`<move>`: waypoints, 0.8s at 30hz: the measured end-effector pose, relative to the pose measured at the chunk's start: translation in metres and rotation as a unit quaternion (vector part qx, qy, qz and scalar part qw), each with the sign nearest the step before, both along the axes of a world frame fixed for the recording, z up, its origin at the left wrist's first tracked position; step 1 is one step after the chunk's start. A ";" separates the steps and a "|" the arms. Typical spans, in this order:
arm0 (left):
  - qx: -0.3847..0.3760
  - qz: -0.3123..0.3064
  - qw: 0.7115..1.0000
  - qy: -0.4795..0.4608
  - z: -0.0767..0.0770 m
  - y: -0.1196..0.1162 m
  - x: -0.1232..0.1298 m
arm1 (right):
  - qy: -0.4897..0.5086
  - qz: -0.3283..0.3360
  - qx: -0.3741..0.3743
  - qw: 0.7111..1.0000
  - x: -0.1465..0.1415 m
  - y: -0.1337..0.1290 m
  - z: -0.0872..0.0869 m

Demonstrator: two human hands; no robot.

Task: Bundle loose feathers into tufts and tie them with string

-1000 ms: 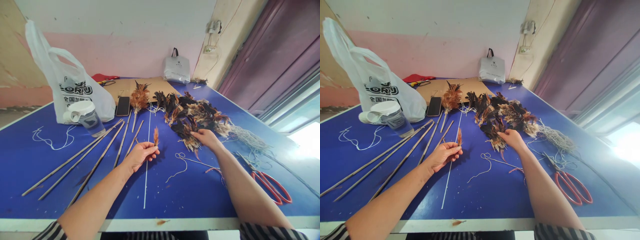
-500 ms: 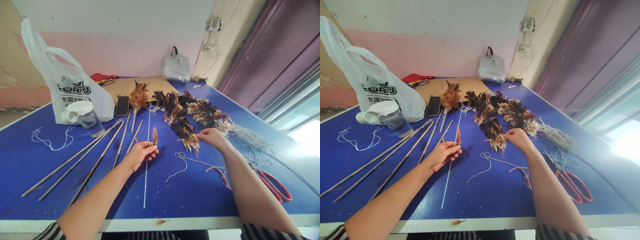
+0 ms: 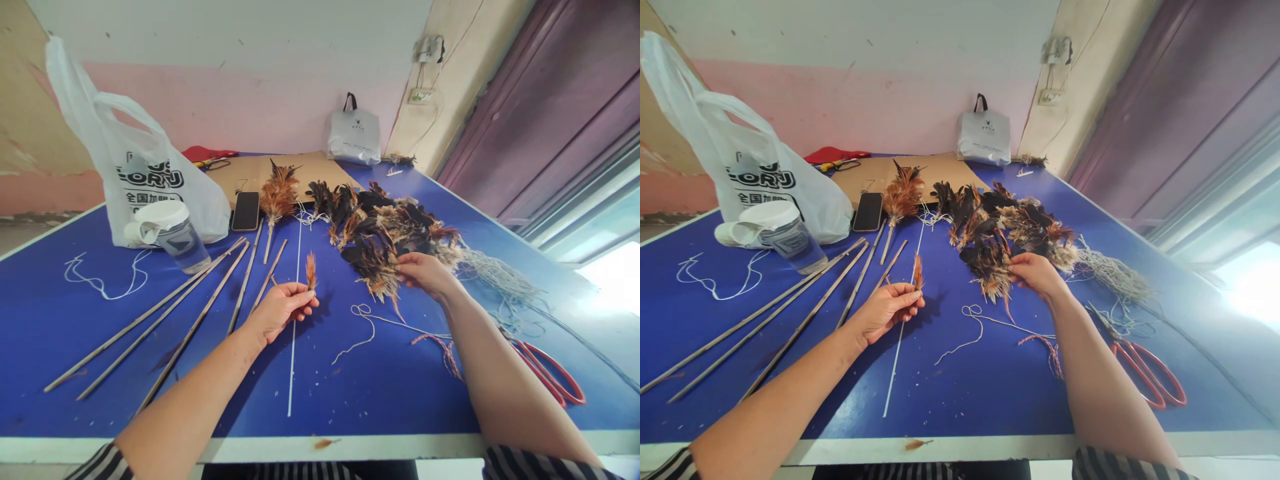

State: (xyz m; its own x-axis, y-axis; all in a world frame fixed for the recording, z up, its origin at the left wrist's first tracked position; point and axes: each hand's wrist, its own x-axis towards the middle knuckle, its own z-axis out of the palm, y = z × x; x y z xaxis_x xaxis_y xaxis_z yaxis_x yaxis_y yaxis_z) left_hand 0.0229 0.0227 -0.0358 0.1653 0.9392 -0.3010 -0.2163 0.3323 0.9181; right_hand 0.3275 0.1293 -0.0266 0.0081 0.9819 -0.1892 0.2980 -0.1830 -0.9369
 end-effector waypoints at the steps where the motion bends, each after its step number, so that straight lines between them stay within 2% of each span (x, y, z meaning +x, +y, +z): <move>1: 0.000 0.000 1.000 0.000 0.000 0.000 0.000 | 0.029 0.010 -0.001 1.000 0.001 0.000 0.000; 5: 0.000 -0.002 1.000 0.004 0.001 0.000 0.000 | 0.099 0.055 -0.014 0.993 0.008 0.002 0.001; 16: 0.001 -0.005 1.000 -0.003 -0.002 0.000 -0.001 | 0.197 0.041 -0.024 0.979 0.017 0.002 0.004; 20: -0.001 0.000 1.000 0.001 0.002 0.000 0.000 | 0.142 0.010 0.002 0.990 0.019 0.005 0.001; 24: -0.005 0.007 1.000 0.002 0.003 0.000 0.000 | 0.014 -0.039 0.086 0.995 0.021 0.009 -0.002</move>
